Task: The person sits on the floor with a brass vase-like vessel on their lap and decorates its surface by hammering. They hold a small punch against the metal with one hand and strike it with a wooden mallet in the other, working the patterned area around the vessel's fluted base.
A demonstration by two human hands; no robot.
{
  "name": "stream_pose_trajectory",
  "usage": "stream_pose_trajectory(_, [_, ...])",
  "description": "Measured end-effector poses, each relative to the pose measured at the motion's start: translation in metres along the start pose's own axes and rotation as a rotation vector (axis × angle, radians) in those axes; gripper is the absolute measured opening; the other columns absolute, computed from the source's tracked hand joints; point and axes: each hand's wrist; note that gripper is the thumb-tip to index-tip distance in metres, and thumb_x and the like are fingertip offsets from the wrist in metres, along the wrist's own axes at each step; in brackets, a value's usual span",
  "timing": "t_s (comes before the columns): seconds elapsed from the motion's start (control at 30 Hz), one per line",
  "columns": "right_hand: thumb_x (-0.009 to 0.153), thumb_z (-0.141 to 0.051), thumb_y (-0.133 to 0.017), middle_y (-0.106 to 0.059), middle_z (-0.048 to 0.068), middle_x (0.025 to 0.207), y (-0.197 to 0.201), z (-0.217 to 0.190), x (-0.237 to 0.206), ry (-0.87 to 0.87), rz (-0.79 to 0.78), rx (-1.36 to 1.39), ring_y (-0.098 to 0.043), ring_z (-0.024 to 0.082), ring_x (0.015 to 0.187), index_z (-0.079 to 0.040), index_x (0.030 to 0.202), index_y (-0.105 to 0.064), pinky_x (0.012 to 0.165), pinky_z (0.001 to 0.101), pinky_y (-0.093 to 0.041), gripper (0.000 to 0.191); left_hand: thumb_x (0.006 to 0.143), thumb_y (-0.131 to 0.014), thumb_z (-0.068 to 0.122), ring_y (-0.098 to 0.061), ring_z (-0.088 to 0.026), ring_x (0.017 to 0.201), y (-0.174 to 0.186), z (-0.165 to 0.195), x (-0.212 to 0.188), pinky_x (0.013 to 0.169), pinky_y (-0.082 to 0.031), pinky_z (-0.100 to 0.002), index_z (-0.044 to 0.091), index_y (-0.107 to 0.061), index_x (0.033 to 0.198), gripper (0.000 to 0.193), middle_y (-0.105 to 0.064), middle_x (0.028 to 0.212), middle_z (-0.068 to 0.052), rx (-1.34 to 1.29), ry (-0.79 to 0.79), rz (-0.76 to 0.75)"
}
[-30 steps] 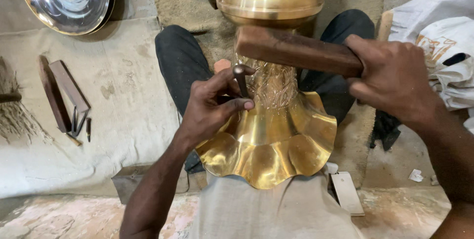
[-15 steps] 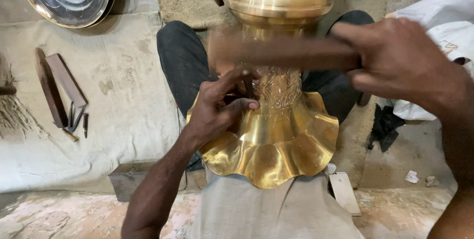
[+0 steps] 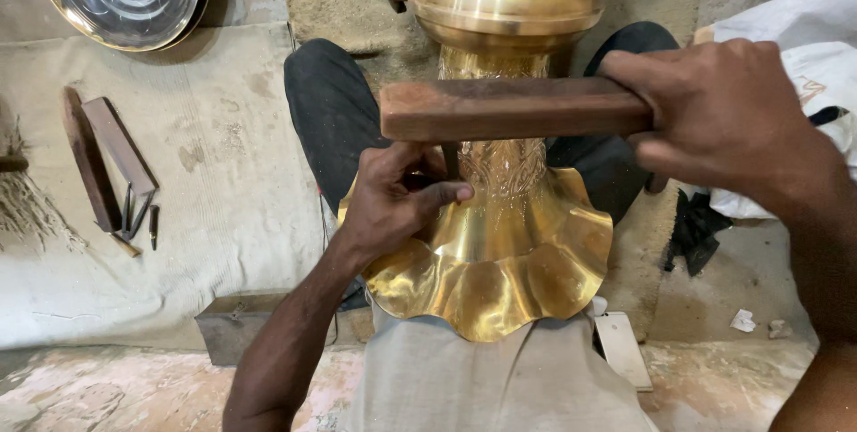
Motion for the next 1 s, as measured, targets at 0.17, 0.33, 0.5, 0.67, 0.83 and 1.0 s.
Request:
stream_pose_trajectory(0.17, [0.089, -0.013, -0.069, -0.067, 0.005, 0.07, -0.015, 0.007, -0.008, -0.073, 0.011, 0.054, -0.065, 0.014, 0.051, -0.013, 0.116, -0.062, 0.052, 0.0316, -0.055, 0.029, 0.091, -0.077, 0.004, -0.078, -0.014, 0.087, 0.0, 0.008, 0.0, 0.079, -0.066, -0.03, 0.002, -0.064, 0.131, 0.042, -0.073, 0.087, -0.006, -0.08, -0.12, -0.025])
stream_pose_trajectory(0.33, [0.078, -0.015, -0.068, -0.065, 0.007, 0.068, -0.036, 0.01, -0.013, 0.045, 0.207, 0.44, -0.062, 0.018, 0.046, -0.009, 0.108, -0.061, 0.047, 0.0352, -0.053, 0.03, 0.09, -0.077, 0.004, -0.079, -0.015, 0.085, -0.001, 0.011, 0.006, 0.077, -0.067, -0.031, 0.003, -0.065, 0.133, 0.044, -0.079, 0.096, -0.009, -0.036, -0.129, -0.111])
stream_pose_trajectory(0.5, [0.08, -0.018, -0.069, -0.062, 0.007, 0.062, -0.052, 0.006, -0.019, 0.07, 0.338, 0.426, -0.059, 0.019, 0.045, -0.009, 0.101, -0.063, 0.047, 0.0347, -0.053, 0.024, 0.091, -0.076, 0.003, -0.081, -0.016, 0.093, 0.003, 0.009, 0.007, 0.084, -0.069, -0.031, 0.003, -0.069, 0.119, 0.028, -0.08, 0.101, -0.01, -0.03, -0.112, -0.172])
stream_pose_trajectory(0.67, [0.074, -0.014, -0.067, -0.063, 0.007, 0.059, -0.045, 0.0, -0.021, 0.027, 0.314, 0.374, -0.058, 0.02, 0.043, -0.012, 0.098, -0.066, 0.045, 0.0377, -0.049, 0.024, 0.098, -0.074, 0.005, -0.08, -0.013, 0.091, 0.003, 0.007, 0.005, 0.088, -0.069, -0.03, 0.004, -0.07, 0.114, 0.016, -0.08, 0.102, -0.008, -0.081, -0.116, -0.187])
stream_pose_trajectory(0.83, [0.078, -0.018, -0.072, -0.064, 0.006, 0.064, -0.027, -0.002, -0.022, -0.04, 0.253, 0.288, -0.059, 0.02, 0.046, -0.012, 0.107, -0.064, 0.048, 0.0378, -0.051, 0.031, 0.089, -0.083, 0.01, -0.075, -0.013, 0.076, 0.001, 0.008, 0.0, 0.068, -0.062, -0.031, 0.001, -0.067, 0.114, 0.03, -0.078, 0.088, -0.008, -0.027, -0.099, -0.086])
stream_pose_trajectory(1.0, [0.08, -0.021, -0.071, -0.063, 0.004, 0.06, -0.024, -0.001, -0.017, -0.055, 0.165, 0.56, -0.059, 0.017, 0.041, -0.013, 0.104, -0.061, 0.044, 0.0362, -0.051, 0.027, 0.086, -0.082, 0.013, -0.074, -0.012, 0.075, 0.0, 0.01, 0.001, 0.065, -0.062, -0.03, 0.002, -0.067, 0.127, 0.046, -0.078, 0.089, -0.007, 0.021, -0.114, -0.057])
Point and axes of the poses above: each hand's wrist, its own x-axis towards the middle knuckle, its own y-axis out of the back of the hand, z = x × y
